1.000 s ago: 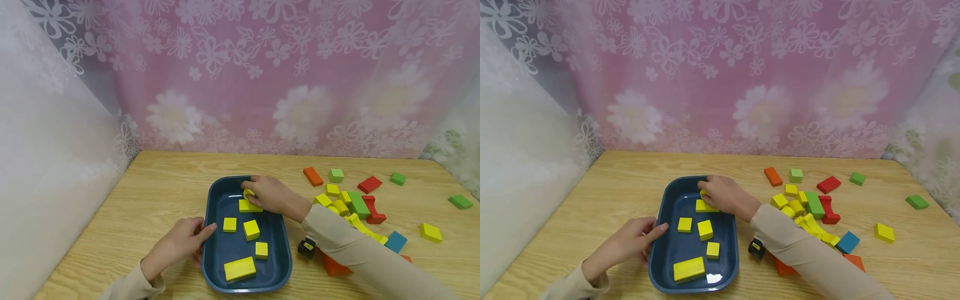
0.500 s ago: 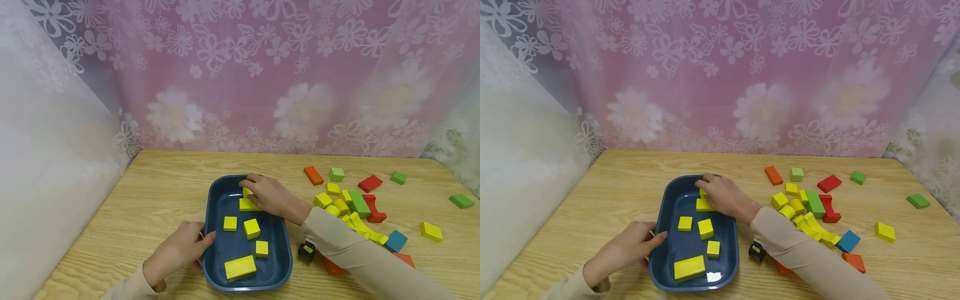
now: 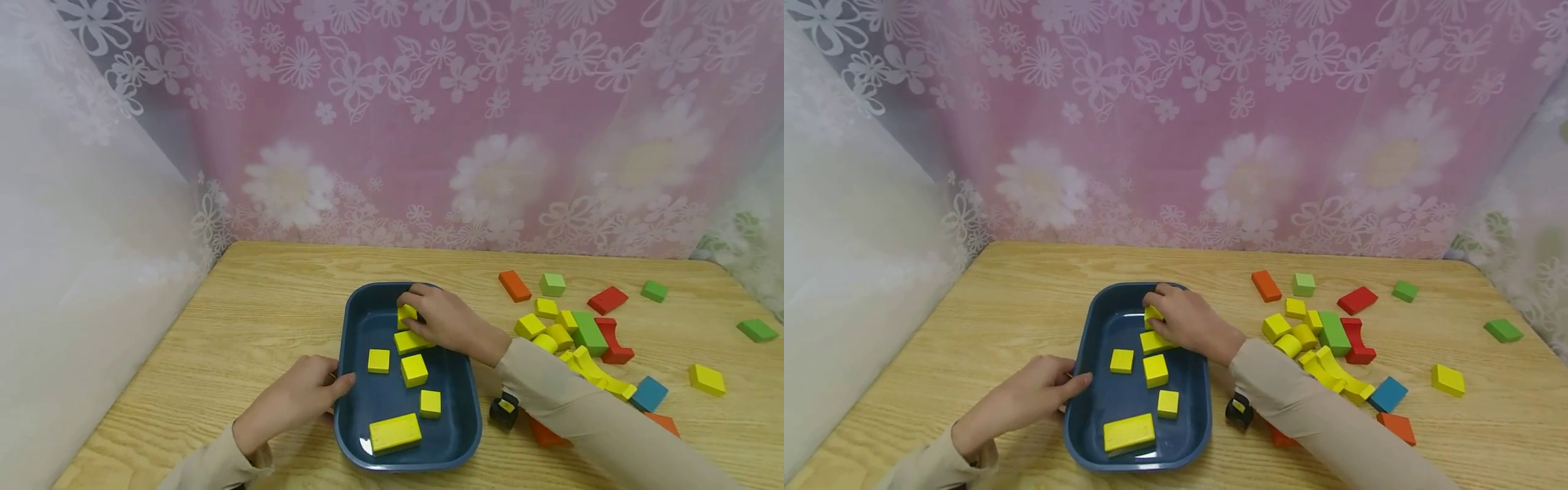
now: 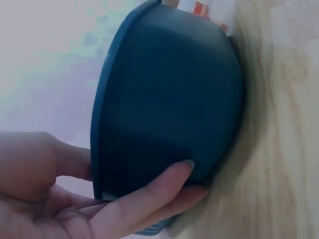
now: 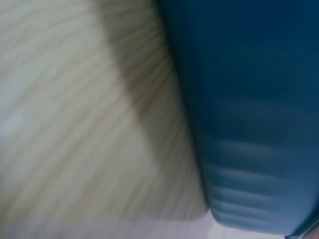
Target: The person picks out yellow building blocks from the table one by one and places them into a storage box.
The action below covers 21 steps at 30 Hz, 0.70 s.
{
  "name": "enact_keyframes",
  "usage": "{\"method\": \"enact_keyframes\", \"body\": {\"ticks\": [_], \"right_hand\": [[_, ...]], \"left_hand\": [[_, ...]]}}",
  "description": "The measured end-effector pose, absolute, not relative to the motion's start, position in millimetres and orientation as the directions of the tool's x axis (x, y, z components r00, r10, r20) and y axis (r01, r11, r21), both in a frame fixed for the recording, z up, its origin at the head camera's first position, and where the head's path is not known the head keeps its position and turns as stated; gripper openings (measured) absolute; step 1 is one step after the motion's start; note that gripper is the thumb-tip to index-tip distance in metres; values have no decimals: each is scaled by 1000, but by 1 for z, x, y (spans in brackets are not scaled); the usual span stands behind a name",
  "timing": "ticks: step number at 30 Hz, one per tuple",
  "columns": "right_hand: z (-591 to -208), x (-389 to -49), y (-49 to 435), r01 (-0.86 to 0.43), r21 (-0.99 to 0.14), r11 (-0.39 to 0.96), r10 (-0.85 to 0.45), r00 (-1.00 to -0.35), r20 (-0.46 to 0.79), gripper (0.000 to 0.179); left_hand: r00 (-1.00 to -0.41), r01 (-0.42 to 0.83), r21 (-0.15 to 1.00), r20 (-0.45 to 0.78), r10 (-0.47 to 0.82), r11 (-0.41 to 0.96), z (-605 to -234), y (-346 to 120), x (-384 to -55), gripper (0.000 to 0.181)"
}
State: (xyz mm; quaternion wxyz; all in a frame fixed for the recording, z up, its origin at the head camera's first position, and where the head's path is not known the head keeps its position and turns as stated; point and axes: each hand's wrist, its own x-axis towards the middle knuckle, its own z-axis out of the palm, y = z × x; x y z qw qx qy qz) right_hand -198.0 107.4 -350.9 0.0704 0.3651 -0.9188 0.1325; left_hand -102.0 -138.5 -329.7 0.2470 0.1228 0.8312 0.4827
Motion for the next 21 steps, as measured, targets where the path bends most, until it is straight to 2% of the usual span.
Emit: {"method": "enact_keyframes", "body": {"ticks": [7,21], "right_hand": [[-350,-198,104,-694,-204,691,-660,-720,215,26],[-352,-199,106,-677,-221,702,-633,-735,241,21]], "left_hand": [[-816,-88,905,-305,491,415,-334,-145,-106,29],[-809,-88,904,-309,499,418,-335,-146,-111,25]]}}
